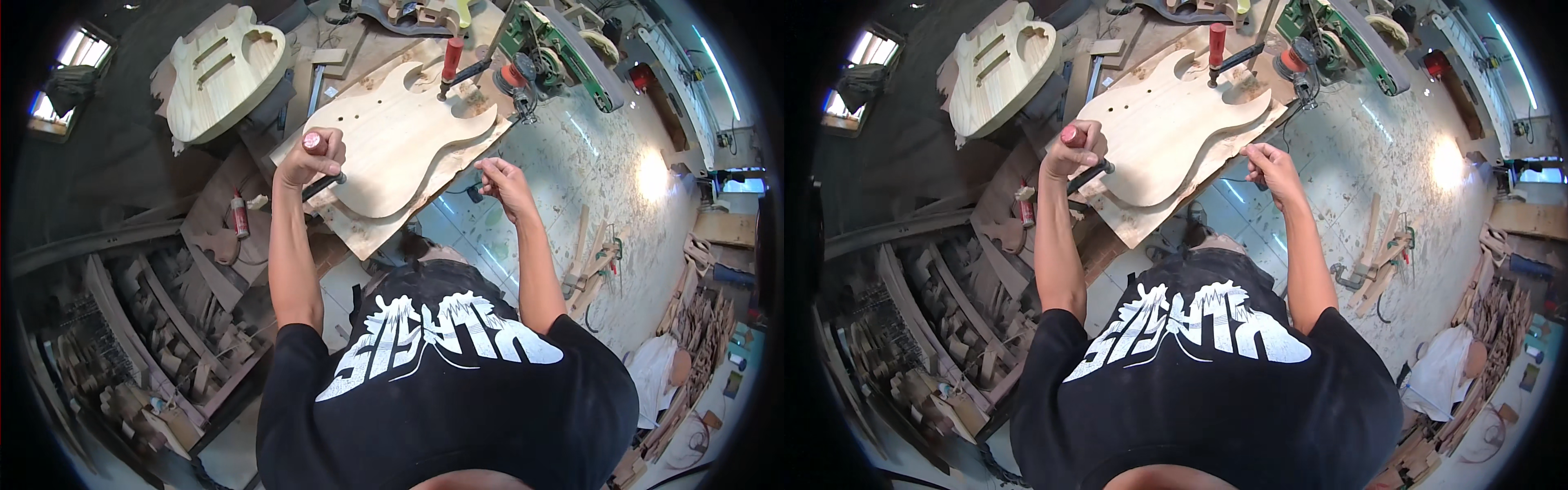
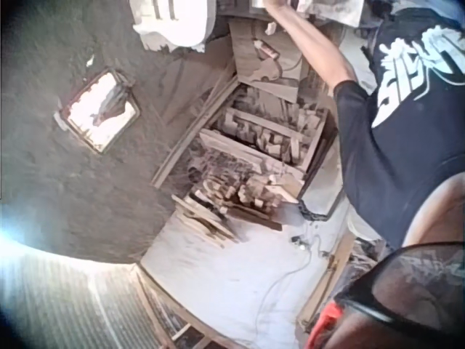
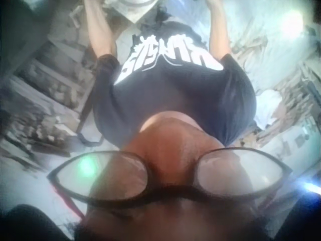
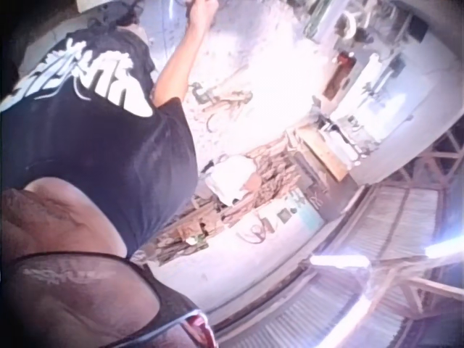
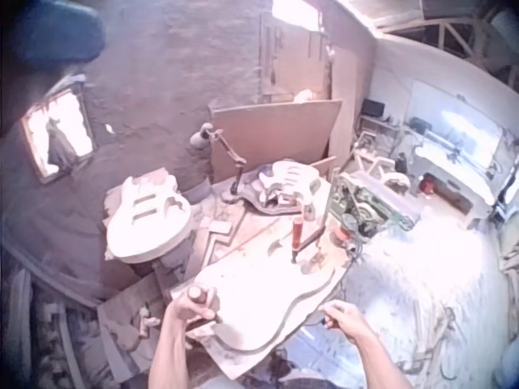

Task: The person secures a wooden guitar body onto a wooden board using clamps, then uses a routing tool to carve out a recessed cavity on the face of the guitar body.

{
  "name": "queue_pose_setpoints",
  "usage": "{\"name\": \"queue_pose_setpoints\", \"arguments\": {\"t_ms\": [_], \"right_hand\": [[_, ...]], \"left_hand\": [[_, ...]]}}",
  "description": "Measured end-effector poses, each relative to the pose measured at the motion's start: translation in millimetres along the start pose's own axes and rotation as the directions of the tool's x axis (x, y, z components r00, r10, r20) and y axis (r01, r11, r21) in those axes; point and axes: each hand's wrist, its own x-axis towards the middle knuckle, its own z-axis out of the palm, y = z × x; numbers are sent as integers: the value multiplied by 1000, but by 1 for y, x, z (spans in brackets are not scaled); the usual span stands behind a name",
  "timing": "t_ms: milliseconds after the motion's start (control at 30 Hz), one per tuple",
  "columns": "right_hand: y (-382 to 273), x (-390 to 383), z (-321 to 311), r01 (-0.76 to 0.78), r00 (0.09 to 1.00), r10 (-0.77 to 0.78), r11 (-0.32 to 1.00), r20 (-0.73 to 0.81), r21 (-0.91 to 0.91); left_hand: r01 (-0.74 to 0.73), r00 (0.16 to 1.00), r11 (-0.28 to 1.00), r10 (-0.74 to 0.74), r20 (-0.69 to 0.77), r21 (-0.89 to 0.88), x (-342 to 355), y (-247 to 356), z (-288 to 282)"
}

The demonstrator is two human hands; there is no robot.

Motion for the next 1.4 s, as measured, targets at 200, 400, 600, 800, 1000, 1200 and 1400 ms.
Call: {"name": "queue_pose_setpoints", "arguments": {"t_ms": [200,400,600,800,1000,1200,1400], "right_hand": [[1,-5,-23,34,997,-32,999,-65,30],[17,-8,-33,-23,993,41,987,-110,160],[24,4,-26,-62,995,76,983,-72,173],[30,12,-31,-36,995,54,979,-85,202],[54,6,-39,-148,979,174,966,-105,214],[68,9,-29,-191,978,205,961,-49,202],[64,21,-26,-170,983,183,958,-33,232]], "left_hand": [[-63,601,940,304,-739,335,4,-29,55],[219,-34,740,658,-752,637,30,-50,63],[-100,944,990,127,-304,102,-10,-11,22],[-81,985,997,81,-154,5,-6,-13,24],[41,-1,779,626,-780,625,31,-49,85],[-186,682,934,345,-645,304,1,-25,36],[-21,972,999,31,-233,48,-7,-7,16]]}}
